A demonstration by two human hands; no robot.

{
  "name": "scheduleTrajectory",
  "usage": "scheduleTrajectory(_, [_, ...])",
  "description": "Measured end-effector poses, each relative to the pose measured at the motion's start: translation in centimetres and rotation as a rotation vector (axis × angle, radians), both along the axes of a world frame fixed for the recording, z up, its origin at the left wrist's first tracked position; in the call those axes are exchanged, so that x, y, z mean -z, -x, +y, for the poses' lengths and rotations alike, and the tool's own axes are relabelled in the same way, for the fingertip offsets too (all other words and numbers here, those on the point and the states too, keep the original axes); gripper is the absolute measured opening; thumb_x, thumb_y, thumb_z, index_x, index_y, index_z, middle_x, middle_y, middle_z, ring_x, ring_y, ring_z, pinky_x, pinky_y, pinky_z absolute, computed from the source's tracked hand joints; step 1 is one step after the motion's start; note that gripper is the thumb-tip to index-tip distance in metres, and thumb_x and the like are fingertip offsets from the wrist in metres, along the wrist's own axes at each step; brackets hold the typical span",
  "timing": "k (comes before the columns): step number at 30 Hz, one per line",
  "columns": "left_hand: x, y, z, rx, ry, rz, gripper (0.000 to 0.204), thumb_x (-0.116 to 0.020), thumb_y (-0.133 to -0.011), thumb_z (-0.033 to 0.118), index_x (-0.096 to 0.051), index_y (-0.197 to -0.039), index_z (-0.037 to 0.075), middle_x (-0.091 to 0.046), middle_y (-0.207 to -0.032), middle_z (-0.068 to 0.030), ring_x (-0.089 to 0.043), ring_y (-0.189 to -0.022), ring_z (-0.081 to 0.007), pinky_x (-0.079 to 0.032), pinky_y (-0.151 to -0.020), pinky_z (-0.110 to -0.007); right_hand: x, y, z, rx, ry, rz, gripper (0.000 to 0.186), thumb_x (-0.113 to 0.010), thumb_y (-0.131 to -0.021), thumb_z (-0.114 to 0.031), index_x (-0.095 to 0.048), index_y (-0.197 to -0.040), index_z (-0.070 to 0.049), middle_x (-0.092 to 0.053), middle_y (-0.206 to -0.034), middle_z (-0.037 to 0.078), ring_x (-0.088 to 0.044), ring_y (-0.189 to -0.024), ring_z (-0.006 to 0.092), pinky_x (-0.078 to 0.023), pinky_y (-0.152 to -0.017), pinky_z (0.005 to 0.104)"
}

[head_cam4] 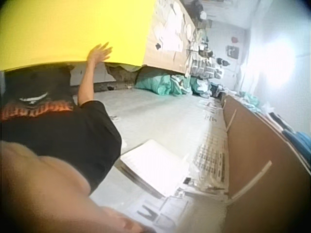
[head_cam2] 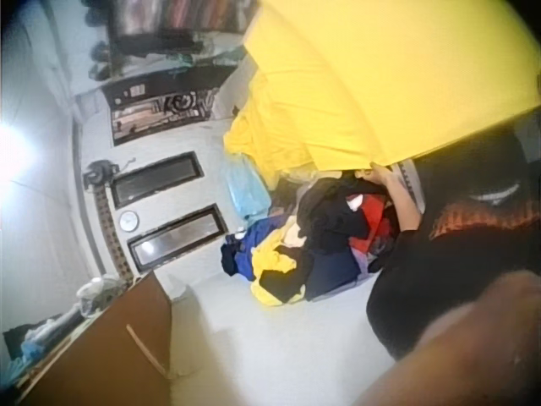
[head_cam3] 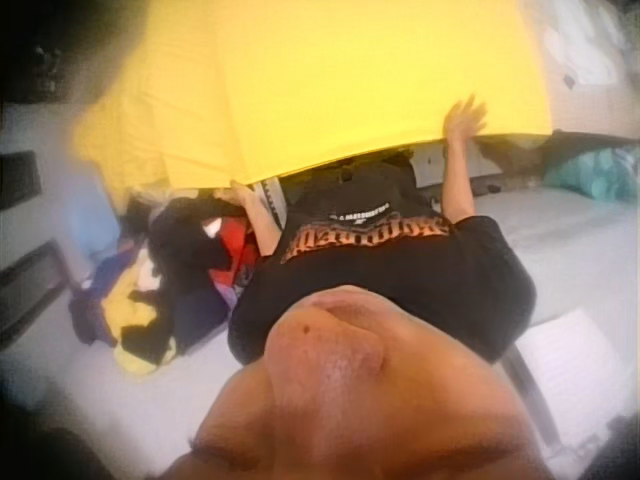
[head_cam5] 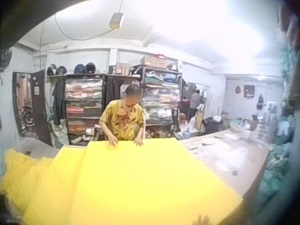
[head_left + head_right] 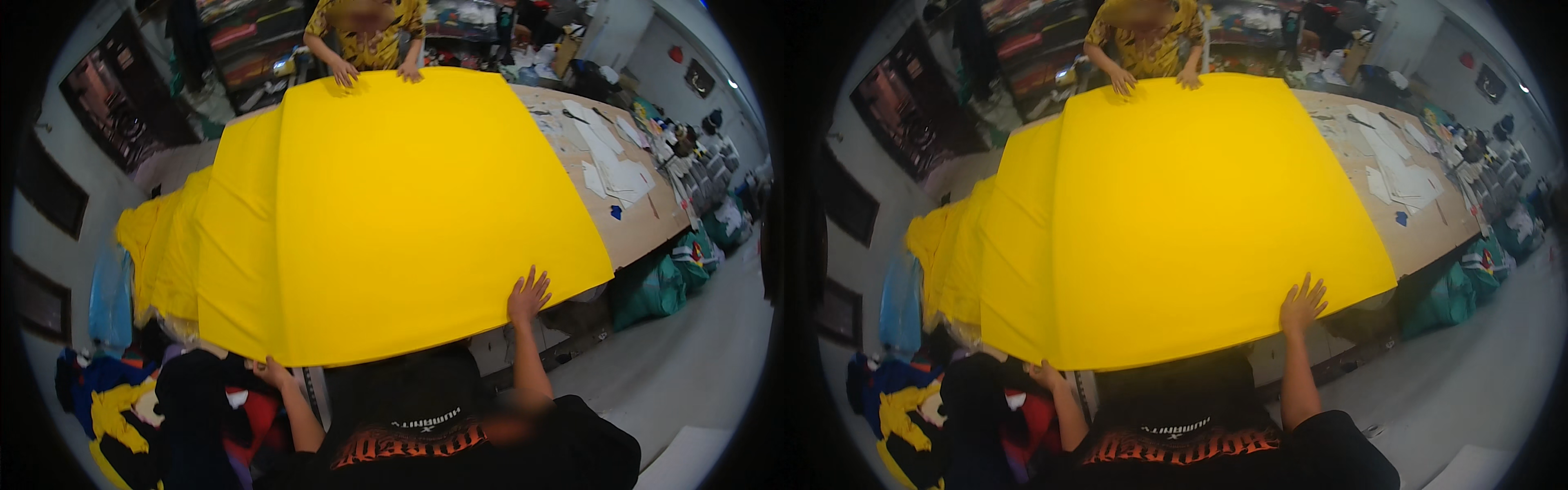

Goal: The person lays out a large yellow fabric on a table and uses a rotary cutter with a straight edge to cut the fabric into sections. They repeatedly align the fabric and make cuts, then move to tie a green sack on a scooter.

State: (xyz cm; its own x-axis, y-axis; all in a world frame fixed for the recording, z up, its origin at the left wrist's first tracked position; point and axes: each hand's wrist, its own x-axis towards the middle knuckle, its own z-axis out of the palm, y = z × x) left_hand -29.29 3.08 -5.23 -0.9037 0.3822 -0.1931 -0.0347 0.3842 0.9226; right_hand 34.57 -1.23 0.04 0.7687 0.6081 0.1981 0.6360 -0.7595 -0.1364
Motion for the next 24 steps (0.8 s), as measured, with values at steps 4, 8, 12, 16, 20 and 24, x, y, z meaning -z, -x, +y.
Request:
scheduleTrajectory(4, [-0.7,-0.7,0.0,-0.016,0.033,0.107,0.053,-0.065,-0.095,0.017,-0.046,-0.142,0.005,-0.058,-0.130,-0.0219,-0.063,-0.108,-0.0363,-0.051,-0.093,-0.044,-0.2,0.0,0.3,0.003,-0.012,0.016,0.058,-0.038,-0.108,-0.038,-0.030,-0.162,-0.019,-0.019,-0.169,0.019,-0.014,-0.157,0.0367,-0.009,-0.124,0.0614])
scheduleTrajectory(8, [-3.7,-2.7,0.6,0.115,-0.034,0.346,0.043,-0.060,-0.099,0.017,-0.050,-0.138,0.003,-0.063,-0.120,-0.0201,-0.063,-0.103,-0.0334,-0.050,-0.094,-0.044,0.2,-0.1,0.3,0.013,-0.049,0.029,0.058,-0.039,-0.108,-0.039,-0.031,-0.162,-0.019,-0.018,-0.170,0.019,-0.014,-0.157,0.0362,-0.007,-0.124,0.0609])
scheduleTrajectory(12, [-5.4,-4.6,1.2,0.324,-0.144,0.655,0.030,-0.056,-0.101,0.014,-0.058,-0.127,-0.001,-0.065,-0.116,-0.0176,-0.061,-0.109,-0.0313,-0.046,-0.099,-0.041,0.0,-0.4,-0.4,-0.007,-0.036,0.047,0.058,-0.041,-0.107,-0.037,-0.031,-0.162,-0.019,-0.018,-0.169,0.019,-0.014,-0.157,0.0368,-0.008,-0.124,0.0612])
scheduleTrajectory(16, [-9.9,-9.3,3.7,0.699,-0.320,0.293,0.023,-0.054,-0.103,0.015,-0.063,-0.114,-0.004,-0.066,-0.112,-0.0153,-0.062,-0.106,-0.0273,-0.046,-0.099,-0.039,-1.6,-0.5,-0.4,-0.020,-0.060,0.176,0.050,-0.043,-0.107,-0.036,-0.048,-0.152,-0.016,-0.032,-0.163,0.023,-0.024,-0.153,0.0409,-0.016,-0.121,0.0627])
scheduleTrajectory(20, [-16.5,-17.1,6.0,1.096,-0.403,-0.110,0.027,-0.052,-0.106,0.020,-0.066,-0.110,-0.003,-0.069,-0.108,-0.0125,-0.061,-0.108,-0.0242,-0.045,-0.101,-0.038,-3.5,1.8,0.2,-0.321,-0.353,0.359,0.042,-0.043,-0.107,-0.036,-0.074,-0.111,-0.007,-0.054,-0.141,0.026,-0.043,-0.136,0.0431,-0.028,-0.117,0.0549])
scheduleTrajectory(24, [-21.6,-23.8,8.6,1.459,-0.437,-0.258,0.055,-0.034,-0.110,0.044,-0.063,-0.124,-0.001,-0.067,-0.120,-0.0141,-0.058,-0.123,-0.0276,-0.040,-0.111,-0.040,-10.6,10.5,3.1,-0.864,-0.231,1.519,0.075,-0.025,-0.111,-0.052,-0.073,-0.081,-0.002,-0.072,-0.080,0.011,-0.069,-0.087,0.0252,-0.045,-0.103,0.0383])
